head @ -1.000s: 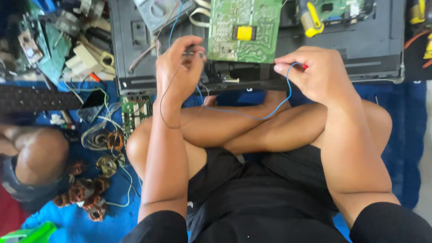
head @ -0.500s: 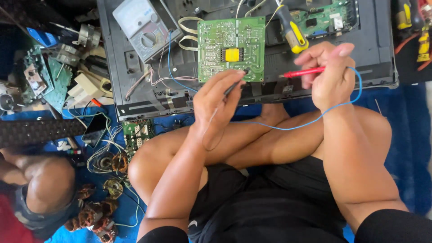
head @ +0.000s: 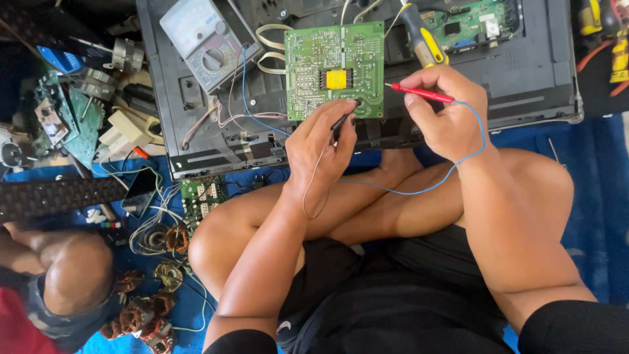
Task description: Repairing a television by testing the circuit board with a multimeter and using a soldering iron.
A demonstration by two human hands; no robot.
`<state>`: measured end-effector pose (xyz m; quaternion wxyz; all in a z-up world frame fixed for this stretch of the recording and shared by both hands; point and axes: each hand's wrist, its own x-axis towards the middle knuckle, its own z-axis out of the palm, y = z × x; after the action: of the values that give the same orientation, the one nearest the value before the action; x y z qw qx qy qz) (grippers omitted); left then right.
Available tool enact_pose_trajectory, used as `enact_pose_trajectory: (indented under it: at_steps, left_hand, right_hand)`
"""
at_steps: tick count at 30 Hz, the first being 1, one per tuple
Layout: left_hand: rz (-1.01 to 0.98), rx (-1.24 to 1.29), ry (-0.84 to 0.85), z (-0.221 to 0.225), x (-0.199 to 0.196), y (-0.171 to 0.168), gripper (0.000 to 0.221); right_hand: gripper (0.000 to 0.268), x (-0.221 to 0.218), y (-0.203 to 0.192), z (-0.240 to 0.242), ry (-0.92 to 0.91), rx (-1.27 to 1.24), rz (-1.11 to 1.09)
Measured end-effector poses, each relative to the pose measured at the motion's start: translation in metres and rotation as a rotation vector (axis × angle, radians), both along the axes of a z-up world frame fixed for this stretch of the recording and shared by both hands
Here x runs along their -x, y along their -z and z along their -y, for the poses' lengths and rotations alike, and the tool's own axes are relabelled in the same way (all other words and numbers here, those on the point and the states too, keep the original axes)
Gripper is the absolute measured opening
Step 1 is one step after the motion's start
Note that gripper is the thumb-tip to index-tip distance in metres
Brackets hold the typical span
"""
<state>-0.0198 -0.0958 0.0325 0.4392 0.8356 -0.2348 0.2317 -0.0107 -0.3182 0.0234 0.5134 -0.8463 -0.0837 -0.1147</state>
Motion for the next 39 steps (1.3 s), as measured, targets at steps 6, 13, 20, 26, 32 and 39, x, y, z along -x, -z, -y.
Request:
enact_pose_trajectory:
  at_steps: [6,13,20,26,32,39]
  left_hand:
    - [-0.012,-0.003,0.032,0.000,-0.001,0.002,0.014]
    - [-0.036,0.001,0.075,0.002,0.000,0.001,0.015]
    - [-0.030,0.007,0.102,0.003,0.000,-0.001,0.015]
    - [-0.010,-0.008,0.081,0.003,-0.001,-0.001,0.017]
    - [0.011,0.041,0.095,0.002,0.000,-0.005,0.019]
    - [-0.008,0.055,0.061,-0.002,0.000,-0.011,0.020]
  right_hand:
    - [0.012,-0.002,0.003,0.002,0.022,0.020,-0.046]
    - [0.011,-0.002,-0.001,0.001,0.013,0.030,-0.066]
    - [0.011,-0.005,0.001,0.003,0.003,0.074,-0.077]
    - [0.011,-0.007,-0.003,0.001,-0.019,0.082,-0.081]
    - [0.011,-0.008,-0.002,0.002,-0.067,0.084,-0.025]
    - [0.009,-0.010,-0.004,0.000,-0.137,0.106,0.094]
